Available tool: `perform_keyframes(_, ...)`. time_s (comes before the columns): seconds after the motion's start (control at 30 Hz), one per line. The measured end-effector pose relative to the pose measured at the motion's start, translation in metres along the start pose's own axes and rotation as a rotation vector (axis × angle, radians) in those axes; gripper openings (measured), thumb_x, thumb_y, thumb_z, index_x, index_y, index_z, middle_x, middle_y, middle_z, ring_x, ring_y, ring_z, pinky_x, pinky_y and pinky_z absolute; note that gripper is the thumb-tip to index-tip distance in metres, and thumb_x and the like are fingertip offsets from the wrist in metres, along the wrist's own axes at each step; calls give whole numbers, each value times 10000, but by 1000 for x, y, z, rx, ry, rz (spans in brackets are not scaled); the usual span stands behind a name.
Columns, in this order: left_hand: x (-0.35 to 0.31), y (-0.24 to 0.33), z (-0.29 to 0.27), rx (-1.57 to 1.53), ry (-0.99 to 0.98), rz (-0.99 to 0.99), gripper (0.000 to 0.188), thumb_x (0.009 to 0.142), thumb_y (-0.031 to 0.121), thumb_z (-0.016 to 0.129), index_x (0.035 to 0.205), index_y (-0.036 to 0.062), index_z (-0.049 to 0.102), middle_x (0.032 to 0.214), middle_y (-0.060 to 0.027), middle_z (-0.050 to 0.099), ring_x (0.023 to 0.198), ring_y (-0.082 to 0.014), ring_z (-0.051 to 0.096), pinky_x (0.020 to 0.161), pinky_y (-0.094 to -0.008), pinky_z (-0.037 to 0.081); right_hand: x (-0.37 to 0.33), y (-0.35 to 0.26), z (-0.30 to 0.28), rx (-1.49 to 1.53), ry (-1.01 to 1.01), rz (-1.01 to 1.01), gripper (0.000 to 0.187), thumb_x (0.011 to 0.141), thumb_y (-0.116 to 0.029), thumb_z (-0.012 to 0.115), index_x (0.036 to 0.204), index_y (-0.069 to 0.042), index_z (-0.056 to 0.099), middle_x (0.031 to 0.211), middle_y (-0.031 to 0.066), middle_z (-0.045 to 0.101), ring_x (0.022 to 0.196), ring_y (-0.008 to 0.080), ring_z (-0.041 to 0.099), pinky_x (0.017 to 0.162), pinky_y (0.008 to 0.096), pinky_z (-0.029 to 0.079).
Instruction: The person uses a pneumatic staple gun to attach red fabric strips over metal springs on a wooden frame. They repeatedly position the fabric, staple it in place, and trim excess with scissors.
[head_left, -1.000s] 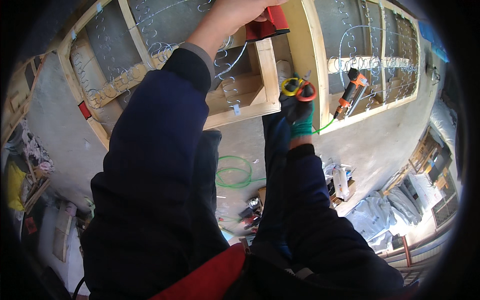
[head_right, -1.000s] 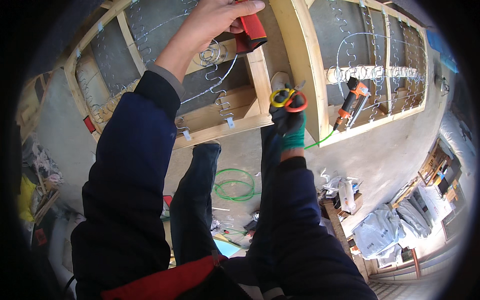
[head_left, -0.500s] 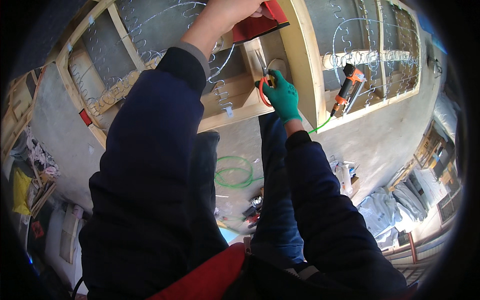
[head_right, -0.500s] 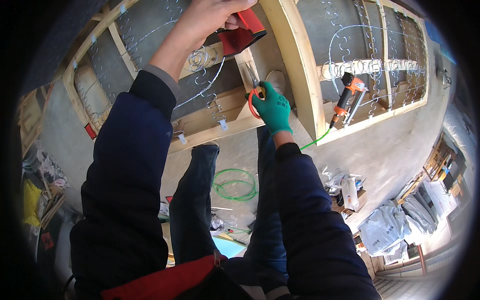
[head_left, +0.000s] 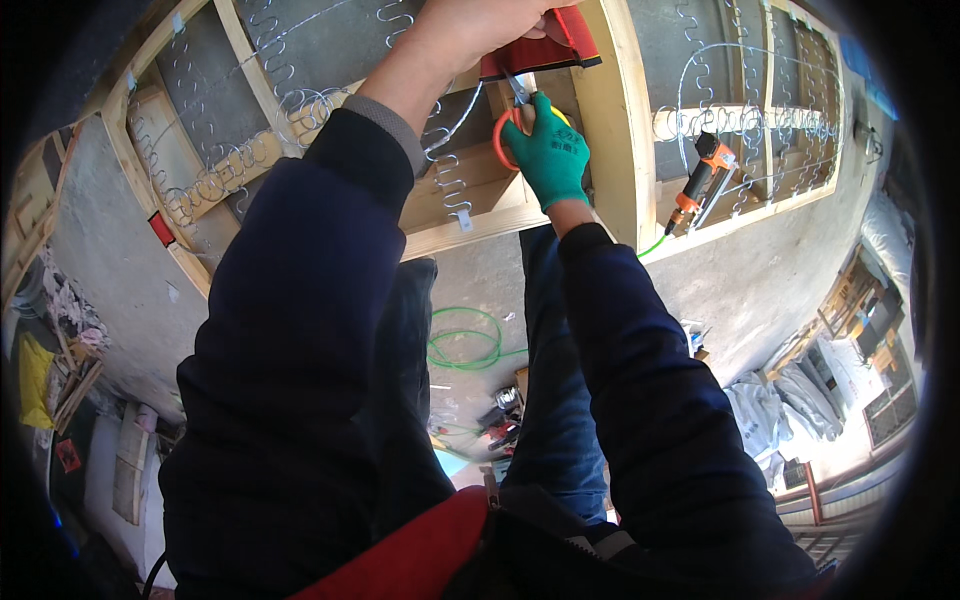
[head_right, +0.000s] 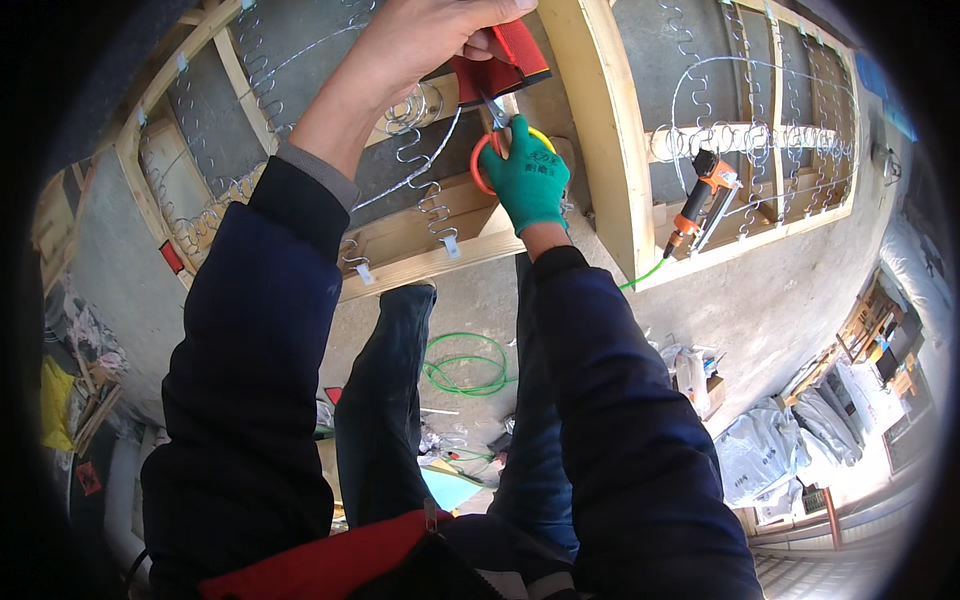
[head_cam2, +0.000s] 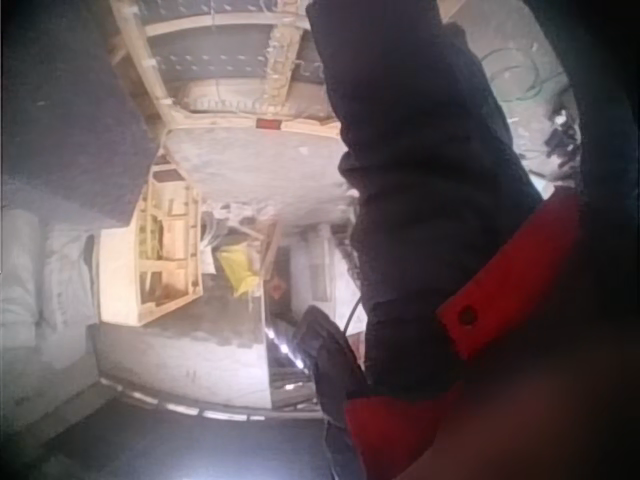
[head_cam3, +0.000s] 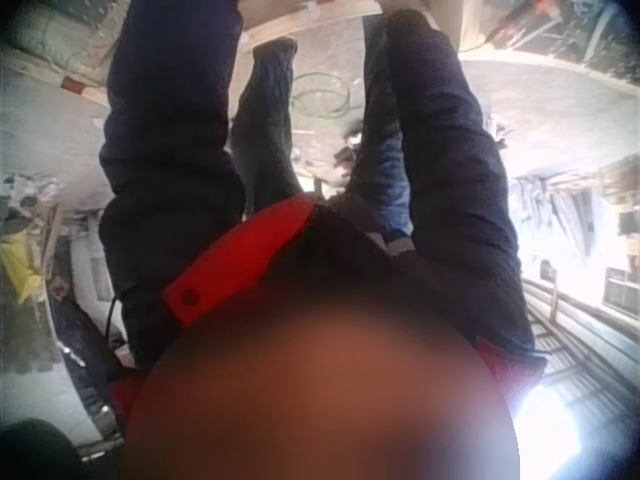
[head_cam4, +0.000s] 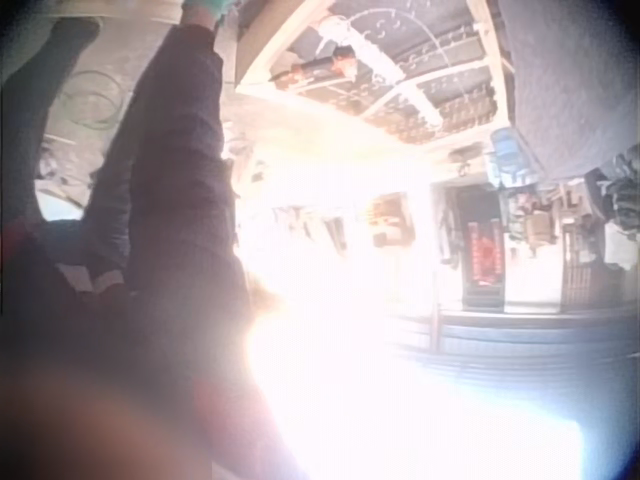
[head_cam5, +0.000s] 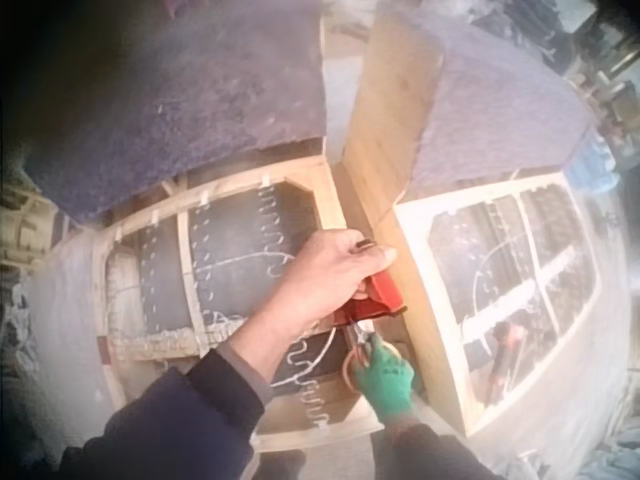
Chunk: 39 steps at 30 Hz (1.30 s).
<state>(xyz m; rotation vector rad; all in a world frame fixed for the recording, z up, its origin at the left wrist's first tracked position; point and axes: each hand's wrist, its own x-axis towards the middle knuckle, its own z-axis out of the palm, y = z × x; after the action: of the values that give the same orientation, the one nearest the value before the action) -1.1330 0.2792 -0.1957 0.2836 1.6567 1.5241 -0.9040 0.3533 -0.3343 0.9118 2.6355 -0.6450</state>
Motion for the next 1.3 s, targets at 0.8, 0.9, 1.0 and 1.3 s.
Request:
perform_keyframes(0.8, -4, -13, -17, -230, -49, 22, 247, 1056, 202, 721, 1026, -42, 750, 891, -59, 748, 746, -109, 673, 672, -265, 543, 18, -20, 22, 58, 189, 87, 384, 916, -383, 724, 1223, -160, 668, 942, 167, 764, 866, 429, 740, 731, 558, 554)
perform_keyframes(0.9, -7, -15, -20, -281, -86, 54, 250, 1059, 197, 718, 1046, -50, 753, 914, -68, 760, 763, -112, 682, 685, -263, 547, 29, -18, 23, 31, 184, 51, 399, 908, -397, 737, 1220, -159, 669, 926, 163, 763, 850, 422, 742, 725, 551, 559)
perform_keyframes(1.0, -9, -13, -25, -261, -80, 85, 255, 1061, 198, 714, 1061, -54, 755, 929, -73, 765, 775, -113, 689, 691, -265, 549, 49, -15, 20, -10, 142, 14, 429, 899, -418, 748, 1231, -158, 670, 916, 162, 766, 835, 411, 745, 718, 532, 568)
perform_keyframes(1.3, -17, -15, -37, -286, -46, 82, 262, 1079, 218, 687, 1061, -36, 748, 930, -56, 757, 797, -113, 694, 723, -263, 552, 77, -8, 1, -133, 62, -135, 432, 872, -470, 758, 1173, -161, 726, 831, 145, 766, 815, 379, 756, 708, 494, 577)
